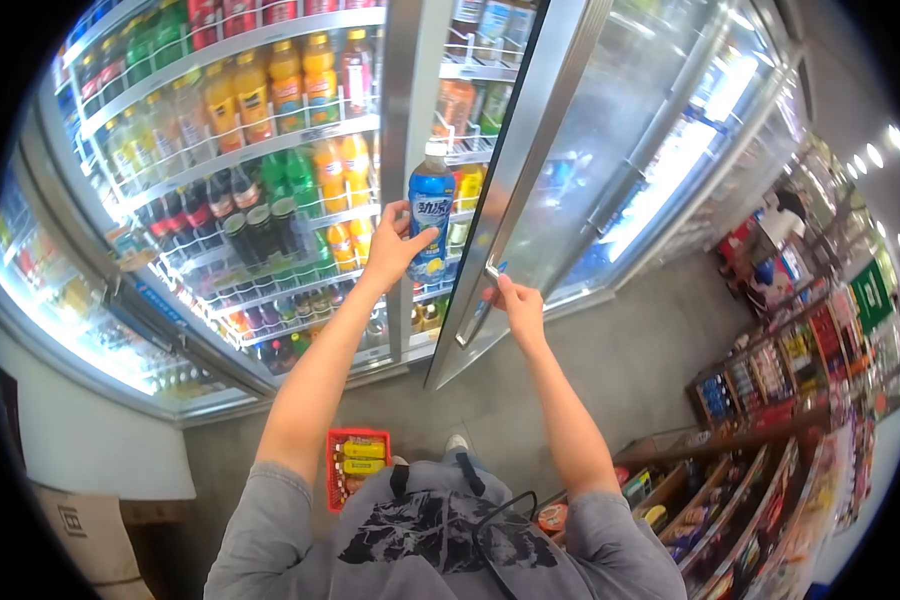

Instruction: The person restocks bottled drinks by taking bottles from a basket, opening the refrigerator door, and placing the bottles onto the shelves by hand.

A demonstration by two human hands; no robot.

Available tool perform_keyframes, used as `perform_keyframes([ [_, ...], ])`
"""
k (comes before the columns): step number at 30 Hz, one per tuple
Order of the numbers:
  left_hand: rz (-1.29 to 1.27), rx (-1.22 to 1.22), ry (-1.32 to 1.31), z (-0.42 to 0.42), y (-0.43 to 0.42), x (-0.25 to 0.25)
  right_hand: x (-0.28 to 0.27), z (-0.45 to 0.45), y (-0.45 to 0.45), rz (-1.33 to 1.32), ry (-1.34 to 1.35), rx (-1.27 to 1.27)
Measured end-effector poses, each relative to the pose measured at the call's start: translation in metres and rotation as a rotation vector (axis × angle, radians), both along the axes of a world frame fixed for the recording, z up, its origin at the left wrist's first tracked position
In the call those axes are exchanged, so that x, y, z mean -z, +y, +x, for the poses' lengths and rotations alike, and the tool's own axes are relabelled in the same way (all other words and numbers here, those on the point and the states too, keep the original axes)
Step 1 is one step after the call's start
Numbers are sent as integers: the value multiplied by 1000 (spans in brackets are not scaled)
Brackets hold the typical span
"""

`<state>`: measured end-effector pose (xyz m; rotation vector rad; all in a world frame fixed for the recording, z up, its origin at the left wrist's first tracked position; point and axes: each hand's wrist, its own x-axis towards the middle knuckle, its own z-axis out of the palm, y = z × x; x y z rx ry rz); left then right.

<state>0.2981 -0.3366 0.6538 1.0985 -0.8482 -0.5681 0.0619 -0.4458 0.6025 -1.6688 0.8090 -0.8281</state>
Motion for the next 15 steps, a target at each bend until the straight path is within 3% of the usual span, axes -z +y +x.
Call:
perform_keyframes([
  [3,127,41,-69,-25,-20,-3,-16,-48,18,-2,81,38],
  [4,83,104,-59,-37,-26,-8,-27,-65,27,-31,130,72],
  [5,45,128,-63,-44,-38,-3,-43,-81,34,-110,358,155],
  [6,8,155,-70,-52,-50,3,-54,-91,47,-98,359,194],
  [8,28,217,-93,-76,-56,-7,-77,-97,75,-458,-38,504],
  [10,-2,298,-31,-91,-69,-9,-104,-99,96,-573,-23,537],
  [12,0,354,-21,-107,-73,-17,-126,-83,112,-935,-147,400],
  [15,-33,420,-17,-122,-75,-25,-138,-52,115,-764,-194,303],
])
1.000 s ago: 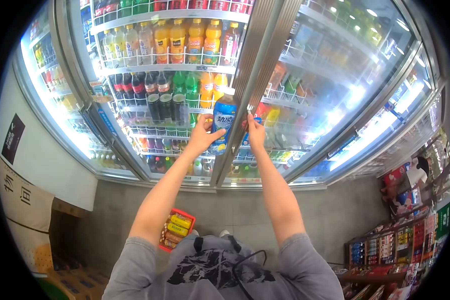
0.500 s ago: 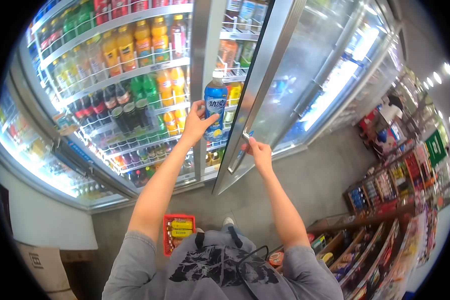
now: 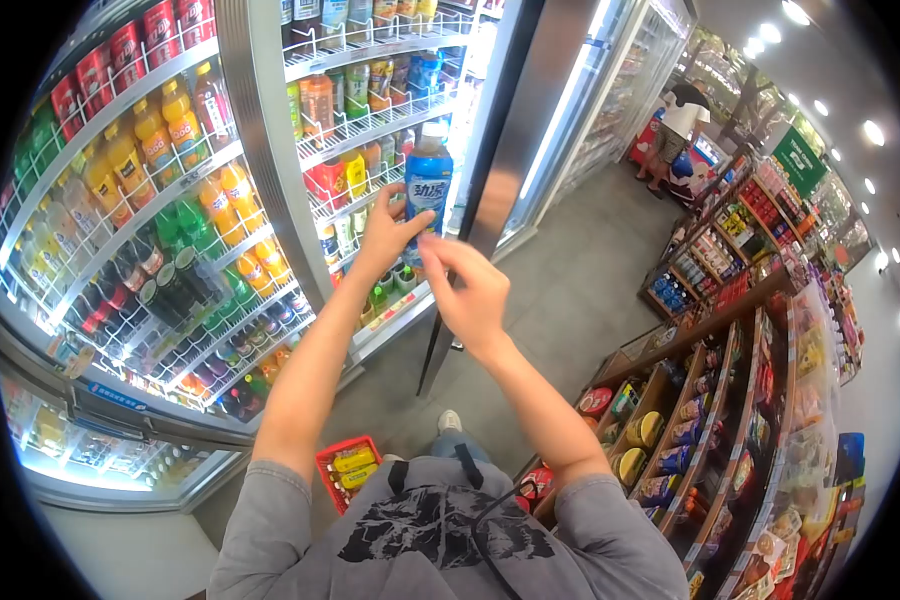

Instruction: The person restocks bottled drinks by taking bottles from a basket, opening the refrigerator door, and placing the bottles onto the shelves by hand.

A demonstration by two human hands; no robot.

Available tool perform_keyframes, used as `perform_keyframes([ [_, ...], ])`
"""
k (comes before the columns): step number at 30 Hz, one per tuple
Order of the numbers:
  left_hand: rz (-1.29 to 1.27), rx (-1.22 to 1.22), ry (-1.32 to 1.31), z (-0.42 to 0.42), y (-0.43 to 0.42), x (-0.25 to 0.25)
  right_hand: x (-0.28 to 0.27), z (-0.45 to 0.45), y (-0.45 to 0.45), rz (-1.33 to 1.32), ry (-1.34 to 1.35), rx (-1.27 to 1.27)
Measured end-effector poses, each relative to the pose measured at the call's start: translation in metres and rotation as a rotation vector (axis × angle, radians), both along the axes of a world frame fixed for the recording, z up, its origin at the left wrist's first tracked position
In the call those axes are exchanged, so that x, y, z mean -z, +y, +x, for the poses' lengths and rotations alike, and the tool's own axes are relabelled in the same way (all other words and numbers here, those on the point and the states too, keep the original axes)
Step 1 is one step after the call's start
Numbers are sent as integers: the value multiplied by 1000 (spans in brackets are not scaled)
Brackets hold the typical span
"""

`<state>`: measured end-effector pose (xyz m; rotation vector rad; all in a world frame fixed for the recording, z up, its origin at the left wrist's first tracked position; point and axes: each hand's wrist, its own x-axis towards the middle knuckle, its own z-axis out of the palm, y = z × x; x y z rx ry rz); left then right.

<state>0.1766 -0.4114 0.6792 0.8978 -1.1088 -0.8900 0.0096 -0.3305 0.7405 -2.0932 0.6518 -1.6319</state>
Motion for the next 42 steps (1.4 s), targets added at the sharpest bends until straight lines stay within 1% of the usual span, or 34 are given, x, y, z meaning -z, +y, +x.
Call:
perform_keyframes([
  [2,12,-13,-35,-5,7,-8,-14,24,-17,-92,-75,41],
  [3,25,-25,-70,-8,12,-14,-10,31,-31,-72,-35,70],
  [4,146,-115,-191,-13,25,-34,-12,35,-42,-90,8,118],
  [5,143,-121,-192,-9,22,-30,-14,39,-51,-110,50,165],
  [6,107,-93,-140,-3,15,-20,-12,41,-59,-114,48,159],
  [8,33,-40,-36,10,6,-8,-10,43,-70,47,66,190],
  [9,29,-49,-36,14,7,-10,-12,43,-69,42,66,182],
  [12,43,-88,-43,27,8,-17,-16,40,-62,135,30,129],
  [17,57,-100,22,29,0,-27,-16,31,-59,145,22,122],
  [20,29,-84,25,23,-14,-26,-14,21,-65,115,42,301],
  [22,-34,-62,4,16,-25,-27,-13,8,-69,106,38,315],
  [26,-25,-8,9,3,-52,-29,-22,-23,-72,116,-16,321],
  [27,-27,8,7,0,-62,-28,-23,-34,-74,110,3,380],
  [31,-40,66,-6,-14,-97,-20,-19,-81,-99,26,-45,481],
  [33,-29,78,-33,-15,-113,-20,-14,-102,-117,23,-135,566],
  [35,-5,69,-94,-16,-127,-22,-13,-118,-139,-42,-73,791],
  [36,-9,82,-92,-15,-137,-20,-13,-116,-150,-4,-133,831],
  [37,-9,84,-94,-14,-148,-20,-12,-110,-165,-4,-134,834],
  [39,28,110,-95,-11,-172,-20,-7,-82,-200,178,-93,663],
  [41,23,129,-64,-10,-198,-20,5,-54,-250,327,-20,345],
  [42,21,124,-74,-9,-212,-21,13,-42,-278,354,5,229],
])
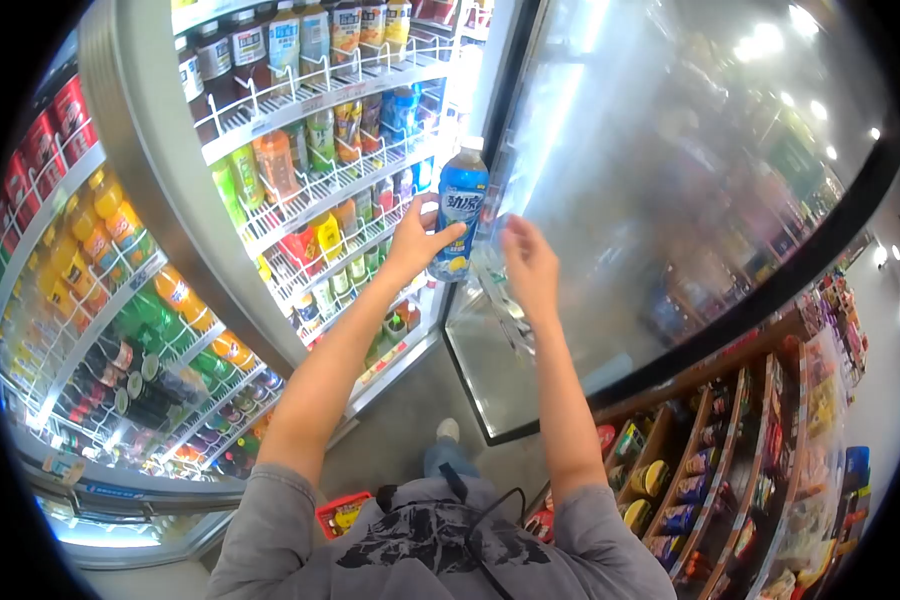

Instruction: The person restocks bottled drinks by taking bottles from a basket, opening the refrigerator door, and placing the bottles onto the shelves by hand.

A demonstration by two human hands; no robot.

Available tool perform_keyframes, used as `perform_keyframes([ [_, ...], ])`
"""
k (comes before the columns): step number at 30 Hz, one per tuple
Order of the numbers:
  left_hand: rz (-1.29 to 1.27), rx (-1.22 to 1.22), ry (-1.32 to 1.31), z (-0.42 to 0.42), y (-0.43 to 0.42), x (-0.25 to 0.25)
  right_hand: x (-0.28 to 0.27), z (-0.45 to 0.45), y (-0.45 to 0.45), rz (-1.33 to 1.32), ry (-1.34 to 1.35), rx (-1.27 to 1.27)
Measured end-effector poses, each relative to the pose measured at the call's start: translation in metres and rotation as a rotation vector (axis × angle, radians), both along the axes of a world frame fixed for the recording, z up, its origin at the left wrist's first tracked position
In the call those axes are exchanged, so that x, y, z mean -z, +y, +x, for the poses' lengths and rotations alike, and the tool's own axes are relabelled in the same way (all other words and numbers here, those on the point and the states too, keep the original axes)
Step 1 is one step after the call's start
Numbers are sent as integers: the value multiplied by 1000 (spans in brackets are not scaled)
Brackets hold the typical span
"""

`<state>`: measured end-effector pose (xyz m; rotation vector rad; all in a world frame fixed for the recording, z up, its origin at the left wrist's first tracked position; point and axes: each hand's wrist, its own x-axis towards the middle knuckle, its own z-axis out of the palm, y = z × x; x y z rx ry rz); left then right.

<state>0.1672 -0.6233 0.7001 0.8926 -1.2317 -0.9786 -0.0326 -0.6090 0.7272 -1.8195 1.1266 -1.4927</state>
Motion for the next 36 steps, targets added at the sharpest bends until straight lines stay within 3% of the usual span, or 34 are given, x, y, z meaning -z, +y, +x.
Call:
perform_keyframes([
  [8,-45,-86,52,7,-139,7,34,38,-185,96,-51,-378],
  [14,-4,-113,35,14,-223,4,13,48,-280,80,172,-410],
  [19,-39,-238,-75,33,-283,7,-10,67,-320,112,120,-453],
  [21,-22,-245,-187,44,-298,-2,-13,78,-336,150,134,-456],
  [23,-58,-242,-196,54,-307,-18,-12,93,-352,2,152,-376],
  [25,-54,-385,-470,65,-314,-36,-7,109,-371,-38,85,-381],
  [29,-230,-575,-607,87,-351,-28,0,142,-399,-152,11,-261],
  [36,-282,-458,-447,113,-386,-21,9,179,-430,-159,72,-127],
])
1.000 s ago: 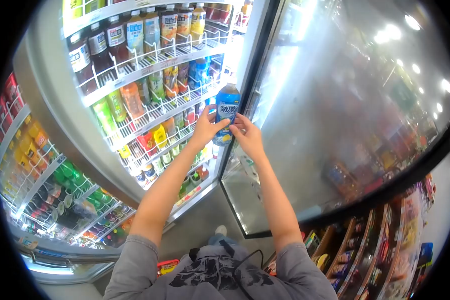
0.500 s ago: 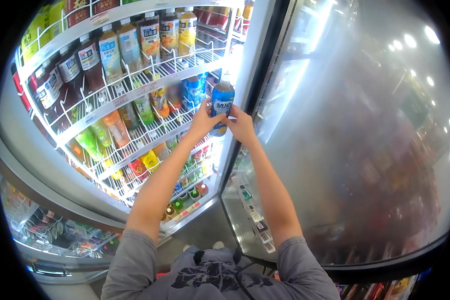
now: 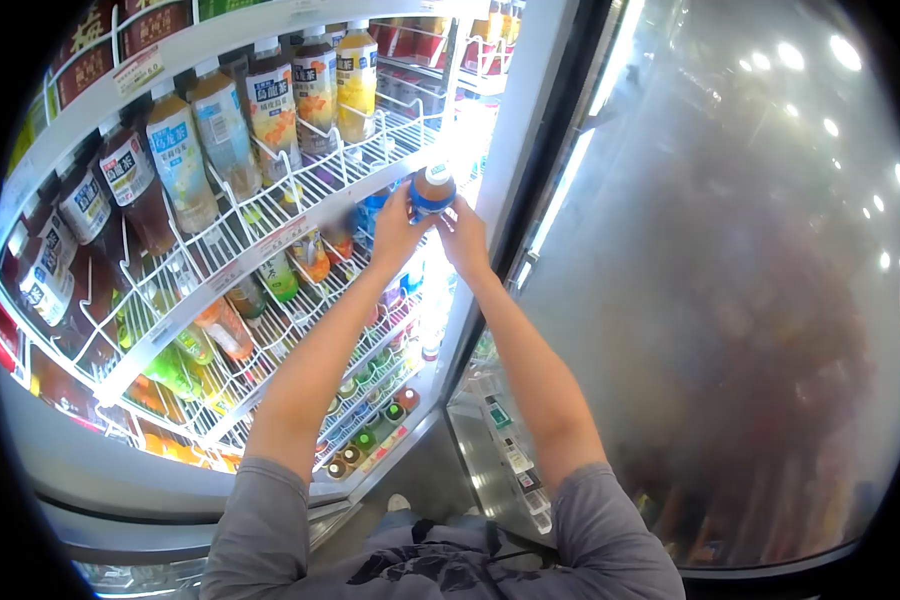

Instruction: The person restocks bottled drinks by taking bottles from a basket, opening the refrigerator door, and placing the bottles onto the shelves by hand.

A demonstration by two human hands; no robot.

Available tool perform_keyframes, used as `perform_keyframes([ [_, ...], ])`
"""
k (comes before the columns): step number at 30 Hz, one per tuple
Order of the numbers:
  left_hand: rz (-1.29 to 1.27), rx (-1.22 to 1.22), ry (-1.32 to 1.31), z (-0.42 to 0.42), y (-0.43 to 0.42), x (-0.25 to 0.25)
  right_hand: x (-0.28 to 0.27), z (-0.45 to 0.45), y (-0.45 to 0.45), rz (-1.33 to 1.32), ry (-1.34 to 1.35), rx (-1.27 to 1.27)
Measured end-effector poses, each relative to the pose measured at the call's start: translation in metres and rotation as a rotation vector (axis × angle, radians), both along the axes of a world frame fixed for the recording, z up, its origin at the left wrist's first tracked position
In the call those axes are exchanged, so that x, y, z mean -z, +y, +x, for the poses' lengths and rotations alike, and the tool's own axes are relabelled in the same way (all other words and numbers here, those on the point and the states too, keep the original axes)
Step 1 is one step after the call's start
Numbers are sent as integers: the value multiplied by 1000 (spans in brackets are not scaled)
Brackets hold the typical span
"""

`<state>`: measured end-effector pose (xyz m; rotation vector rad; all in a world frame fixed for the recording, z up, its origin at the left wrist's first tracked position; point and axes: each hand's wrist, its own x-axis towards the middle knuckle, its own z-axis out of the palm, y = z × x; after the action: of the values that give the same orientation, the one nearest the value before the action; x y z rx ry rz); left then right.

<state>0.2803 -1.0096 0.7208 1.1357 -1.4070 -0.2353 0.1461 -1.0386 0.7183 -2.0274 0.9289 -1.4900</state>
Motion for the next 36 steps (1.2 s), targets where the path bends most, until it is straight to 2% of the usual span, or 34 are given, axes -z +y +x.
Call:
perform_keyframes([
  [4,-59,67,42,17,-12,6,7,17,-13,-28,-46,2],
  [9,16,78,-38,25,-24,1,14,22,-34,-4,-56,15],
  [10,87,56,-82,26,-22,-1,16,21,-35,-6,-36,7],
  [15,66,20,-143,27,-40,5,23,25,-54,-4,-4,16],
  [17,27,-9,-77,23,-47,13,24,22,-58,-47,60,12],
  [21,73,22,-71,19,-27,-6,37,25,-73,-10,107,47],
  [23,-86,-21,-191,25,-35,9,54,28,-81,45,152,78],
  [24,-15,-47,-234,27,-33,9,59,28,-82,100,134,47],
  [27,-25,-105,-306,26,-41,20,69,30,-85,84,42,7],
  [32,6,-132,-344,18,-37,7,69,32,-95,118,110,15],
  [34,107,-166,-328,13,-36,8,62,36,-86,173,-38,42],
  [36,46,-183,-356,10,-36,11,56,40,-83,170,-12,71],
])
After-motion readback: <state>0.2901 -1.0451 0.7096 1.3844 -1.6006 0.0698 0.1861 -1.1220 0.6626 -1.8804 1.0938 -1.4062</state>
